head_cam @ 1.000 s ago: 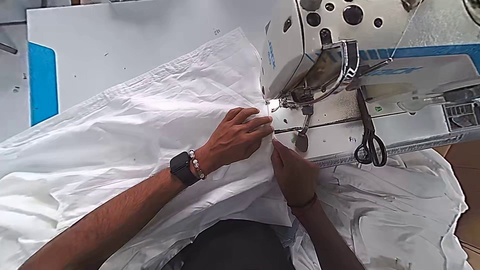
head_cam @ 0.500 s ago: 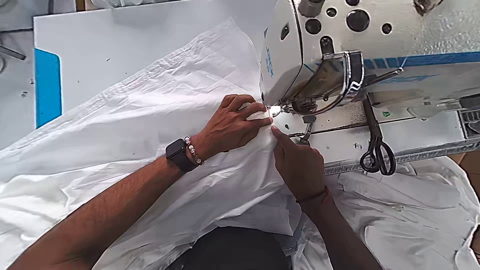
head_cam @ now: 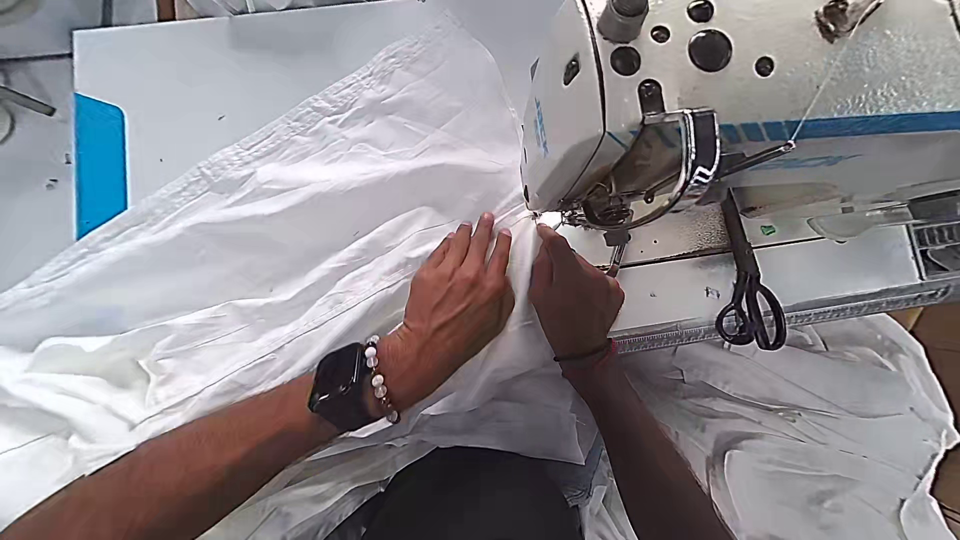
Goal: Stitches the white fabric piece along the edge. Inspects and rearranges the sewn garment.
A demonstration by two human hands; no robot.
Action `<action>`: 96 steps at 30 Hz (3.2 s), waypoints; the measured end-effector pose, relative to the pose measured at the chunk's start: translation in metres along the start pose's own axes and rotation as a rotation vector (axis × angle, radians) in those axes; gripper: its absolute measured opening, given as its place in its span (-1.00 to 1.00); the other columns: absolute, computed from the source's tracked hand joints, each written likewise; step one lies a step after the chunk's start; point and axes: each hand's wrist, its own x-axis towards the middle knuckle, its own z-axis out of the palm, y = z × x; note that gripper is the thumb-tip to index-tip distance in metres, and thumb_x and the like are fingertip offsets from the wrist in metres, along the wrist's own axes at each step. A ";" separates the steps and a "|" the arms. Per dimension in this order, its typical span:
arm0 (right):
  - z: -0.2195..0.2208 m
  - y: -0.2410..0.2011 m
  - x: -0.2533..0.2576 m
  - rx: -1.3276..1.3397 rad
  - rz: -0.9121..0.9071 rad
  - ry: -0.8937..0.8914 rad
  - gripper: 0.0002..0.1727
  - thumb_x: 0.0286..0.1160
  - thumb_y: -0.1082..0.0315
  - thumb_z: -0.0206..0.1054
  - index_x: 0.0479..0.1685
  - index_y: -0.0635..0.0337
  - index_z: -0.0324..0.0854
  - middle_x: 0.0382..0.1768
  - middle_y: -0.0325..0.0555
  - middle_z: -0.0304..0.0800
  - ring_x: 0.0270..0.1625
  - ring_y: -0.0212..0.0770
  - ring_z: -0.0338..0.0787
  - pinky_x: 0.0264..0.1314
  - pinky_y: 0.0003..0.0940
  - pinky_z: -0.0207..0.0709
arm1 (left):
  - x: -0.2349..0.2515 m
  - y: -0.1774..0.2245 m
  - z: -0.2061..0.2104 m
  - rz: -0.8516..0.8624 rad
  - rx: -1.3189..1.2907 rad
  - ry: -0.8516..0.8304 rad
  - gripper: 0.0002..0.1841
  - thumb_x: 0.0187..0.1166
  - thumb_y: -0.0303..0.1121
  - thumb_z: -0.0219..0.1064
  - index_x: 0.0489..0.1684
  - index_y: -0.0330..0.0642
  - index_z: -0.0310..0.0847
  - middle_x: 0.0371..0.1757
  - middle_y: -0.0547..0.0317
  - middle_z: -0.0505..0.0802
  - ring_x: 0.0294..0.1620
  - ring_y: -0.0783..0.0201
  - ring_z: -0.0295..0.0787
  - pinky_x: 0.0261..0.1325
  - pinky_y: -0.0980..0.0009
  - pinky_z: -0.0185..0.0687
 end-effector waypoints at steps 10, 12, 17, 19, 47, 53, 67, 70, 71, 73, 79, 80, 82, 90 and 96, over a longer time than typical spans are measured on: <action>-0.008 -0.002 -0.012 0.064 0.007 -0.006 -0.64 0.71 0.25 0.15 0.27 0.00 0.82 -0.67 -0.16 0.72 -0.69 -0.10 0.68 -0.67 -0.11 0.45 | 0.034 -0.121 0.031 0.435 -0.165 -0.026 -0.21 0.67 0.43 -0.16 0.88 0.33 0.13 0.92 0.40 0.18 0.95 0.18 -0.11 0.93 0.00 -0.29; -0.006 -0.006 -0.012 0.006 0.017 -0.001 -0.62 0.71 0.25 0.14 0.31 -0.03 0.80 -0.70 -0.16 0.70 -0.71 -0.08 0.67 -0.69 -0.11 0.41 | 0.030 -0.112 0.024 0.355 -0.103 -0.050 -0.20 0.66 0.45 -0.21 0.89 0.35 0.12 0.93 0.38 0.14 0.96 0.14 -0.14 0.92 -0.09 -0.34; -0.003 -0.012 -0.007 -0.113 0.016 -0.043 -0.55 0.70 0.19 0.10 0.47 -0.17 0.71 -0.73 -0.23 0.65 -0.71 -0.13 0.65 -0.70 -0.17 0.37 | -0.045 -0.048 -0.032 -0.300 -0.136 0.194 -0.35 0.69 0.15 0.14 0.67 -0.01 0.47 0.77 0.03 0.45 0.85 -0.10 0.14 0.85 -0.24 -0.16; 0.001 -0.011 -0.020 -0.137 -0.038 0.026 -0.54 0.66 0.21 0.13 0.47 -0.20 0.71 -0.56 -0.24 0.68 -0.55 -0.17 0.68 -0.60 -0.24 0.42 | -0.091 -0.028 -0.033 -0.570 -0.169 0.189 -0.26 0.71 0.25 -0.01 0.73 -0.06 0.41 0.78 -0.03 0.44 0.86 -0.22 0.09 0.79 -0.43 -0.26; -0.002 0.033 0.009 0.172 -0.150 0.074 -0.77 0.65 0.16 0.32 0.07 -0.11 0.86 -0.01 -0.13 0.83 0.02 -0.06 0.78 -0.05 -0.15 0.66 | 0.035 -0.051 0.036 0.391 -0.362 0.206 -0.57 0.79 -0.20 0.05 0.49 -0.03 0.68 0.57 0.24 0.71 0.72 0.15 0.44 0.84 0.10 0.18; 0.001 0.024 -0.021 0.142 -0.331 0.058 -0.61 0.59 0.32 0.19 0.25 -0.23 0.82 0.39 -0.50 0.79 0.49 -0.23 0.63 0.47 -0.13 0.38 | 0.051 -0.075 0.035 0.518 -0.330 0.154 -0.56 0.78 -0.05 0.04 0.53 0.33 0.65 0.57 0.40 0.68 0.67 0.16 0.41 0.71 0.06 0.18; -0.021 -0.010 0.017 0.166 0.103 -0.151 -0.74 0.30 0.16 0.46 -0.55 0.13 0.65 -0.04 0.03 0.75 0.09 0.08 0.75 0.29 0.19 0.54 | 0.018 -0.024 0.040 0.207 -0.237 0.221 -0.38 0.59 0.21 0.17 0.57 0.17 0.62 0.67 0.24 0.60 0.75 0.03 0.35 0.79 -0.09 0.07; -0.031 -0.018 -0.017 0.410 0.207 -0.160 -0.51 0.45 0.15 0.41 0.29 0.26 0.63 0.01 -0.04 0.85 -0.13 -0.13 0.86 -0.14 -0.08 0.76 | 0.015 -0.031 0.037 0.273 -0.270 0.170 -0.49 0.78 0.04 0.03 0.62 0.17 0.57 0.73 0.21 0.54 0.81 0.02 0.25 0.84 -0.10 0.00; -0.033 -0.023 -0.039 0.505 0.249 -0.173 -0.39 0.49 0.12 0.38 0.46 0.32 0.51 -0.11 -0.07 0.87 -0.23 -0.20 0.87 -0.24 -0.15 0.77 | 0.016 -0.032 0.037 0.275 -0.264 0.150 -0.48 0.80 0.05 0.01 0.66 0.20 0.53 0.76 0.22 0.50 0.84 0.03 0.20 0.86 -0.10 -0.05; -0.039 -0.036 -0.087 0.702 0.362 -0.232 -0.41 0.50 0.11 0.37 0.42 0.34 0.55 -0.27 -0.16 0.89 -0.29 -0.35 0.87 -0.23 -0.31 0.79 | 0.016 -0.031 0.037 0.258 -0.253 0.144 -0.49 0.80 0.05 -0.01 0.65 0.22 0.54 0.75 0.23 0.50 0.84 0.04 0.18 0.86 -0.07 -0.07; -0.052 -0.033 -0.105 0.839 0.380 -0.084 -0.57 0.63 0.28 0.23 0.33 0.39 0.66 -0.33 -0.27 0.90 -0.38 -0.60 0.81 -0.34 -0.60 0.73 | 0.019 -0.022 0.037 0.231 -0.221 0.220 -0.57 0.78 -0.09 0.06 0.48 0.17 0.70 0.60 0.22 0.64 0.70 0.05 0.34 0.73 0.00 0.08; -0.051 -0.031 -0.100 0.804 0.366 -0.084 -0.58 0.62 0.29 0.23 0.33 0.37 0.68 -0.35 -0.27 0.90 -0.41 -0.59 0.80 -0.38 -0.59 0.71 | 0.020 -0.022 0.037 0.237 -0.219 0.235 -0.59 0.77 -0.09 0.08 0.44 0.17 0.73 0.58 0.21 0.66 0.68 0.04 0.36 0.71 0.00 0.10; -0.049 -0.026 -0.092 0.738 0.350 -0.100 -0.57 0.60 0.29 0.24 0.34 0.33 0.70 -0.37 -0.26 0.89 -0.47 -0.56 0.76 -0.44 -0.56 0.66 | 0.022 -0.024 0.038 0.245 -0.206 0.258 -0.61 0.77 -0.09 0.10 0.37 0.17 0.78 0.54 0.21 0.69 0.66 0.03 0.39 0.68 -0.01 0.14; -0.042 -0.024 -0.078 0.674 0.356 -0.099 -0.55 0.55 0.28 0.26 0.34 0.28 0.74 -0.58 -0.34 0.77 -0.70 -0.56 0.53 -0.67 -0.55 0.46 | 0.029 -0.034 0.037 0.334 -0.176 0.301 -0.68 0.73 -0.07 0.20 0.18 0.19 0.86 0.42 0.22 0.77 0.56 0.05 0.48 0.63 0.02 0.18; -0.032 -0.020 -0.066 0.619 0.340 -0.091 -0.53 0.56 0.31 0.25 0.41 0.25 0.71 -0.67 -0.37 0.68 -0.75 -0.54 0.43 -0.70 -0.53 0.37 | 0.022 -0.023 0.030 0.280 -0.118 0.246 -0.68 0.74 -0.12 0.15 0.19 0.17 0.84 0.48 0.24 0.73 0.58 0.07 0.45 0.62 0.03 0.15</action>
